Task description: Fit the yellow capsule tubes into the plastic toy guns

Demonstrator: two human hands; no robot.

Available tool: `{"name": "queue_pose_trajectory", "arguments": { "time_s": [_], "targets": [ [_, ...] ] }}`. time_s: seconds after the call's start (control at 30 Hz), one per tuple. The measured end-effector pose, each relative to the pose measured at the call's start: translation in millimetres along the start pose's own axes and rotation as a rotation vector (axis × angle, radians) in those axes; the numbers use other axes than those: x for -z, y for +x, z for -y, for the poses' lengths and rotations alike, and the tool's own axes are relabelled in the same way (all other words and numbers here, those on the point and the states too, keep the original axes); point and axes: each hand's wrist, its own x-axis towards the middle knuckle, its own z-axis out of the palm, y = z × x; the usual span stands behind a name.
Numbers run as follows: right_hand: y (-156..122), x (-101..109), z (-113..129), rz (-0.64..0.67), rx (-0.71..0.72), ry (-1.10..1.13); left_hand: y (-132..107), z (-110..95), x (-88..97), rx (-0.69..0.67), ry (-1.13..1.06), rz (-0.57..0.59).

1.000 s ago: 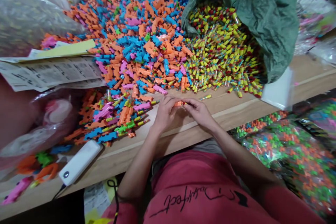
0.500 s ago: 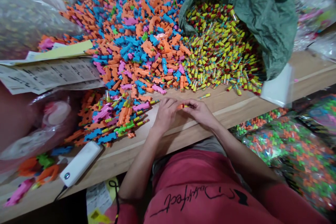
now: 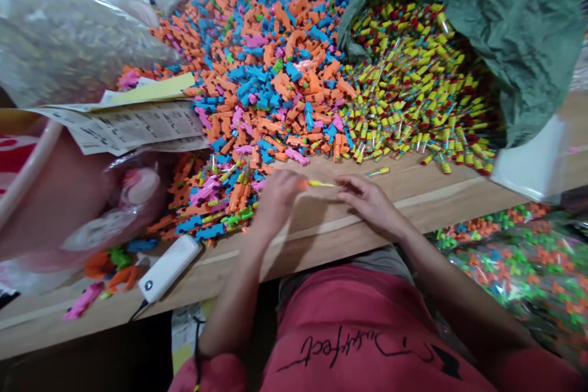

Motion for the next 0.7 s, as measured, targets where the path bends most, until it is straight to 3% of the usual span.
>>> {"name": "queue_pose_trajectory", "arguments": {
  "time_s": [0.1, 0.17, 0.2, 0.27, 0.4, 0.47, 0.57, 0.7],
  "targets": [
    [2.9, 43.5, -8.7, -0.183, 0.051, -0.221, -14.6, 42.3, 67.5, 0.219, 0.211, -0.066],
    [2.1, 70.7, -19.0, -0.264, 0.07, -0.424, -16.3, 64.8, 89.8, 0.307, 0.331, -0.157],
    [1.2, 80.0, -24.3, -0.282, 0.065, -0.513, -13.0, 71.5, 90.7, 0.329, 0.343, -0.17],
    [-0.6, 88.1, -33.8, -0.284, 0.031, -0.639, 1.7, 76.7, 73.9, 0.343, 0.294, -0.119],
    [-4.2, 77.3, -42.8, -0.258, -0.054, -0.768, 41.7, 80.5, 10.1, 0.349, 0.262, 0.167],
    [-6.6, 72.3, -44.1, -0.251, -0.091, -0.814, 51.4, 84.5, -12.0, 0.361, 0.289, 0.268],
    [-9.6, 72.0, -48.7, -0.259, -0.114, -0.861, 49.2, 85.4, -23.8, 0.344, 0.272, 0.29],
    [-7.6, 66.9, -58.0, -0.324, -0.118, -0.726, 37.5, 73.2, -22.6, 0.388, 0.187, 0.199]
  ]
}}
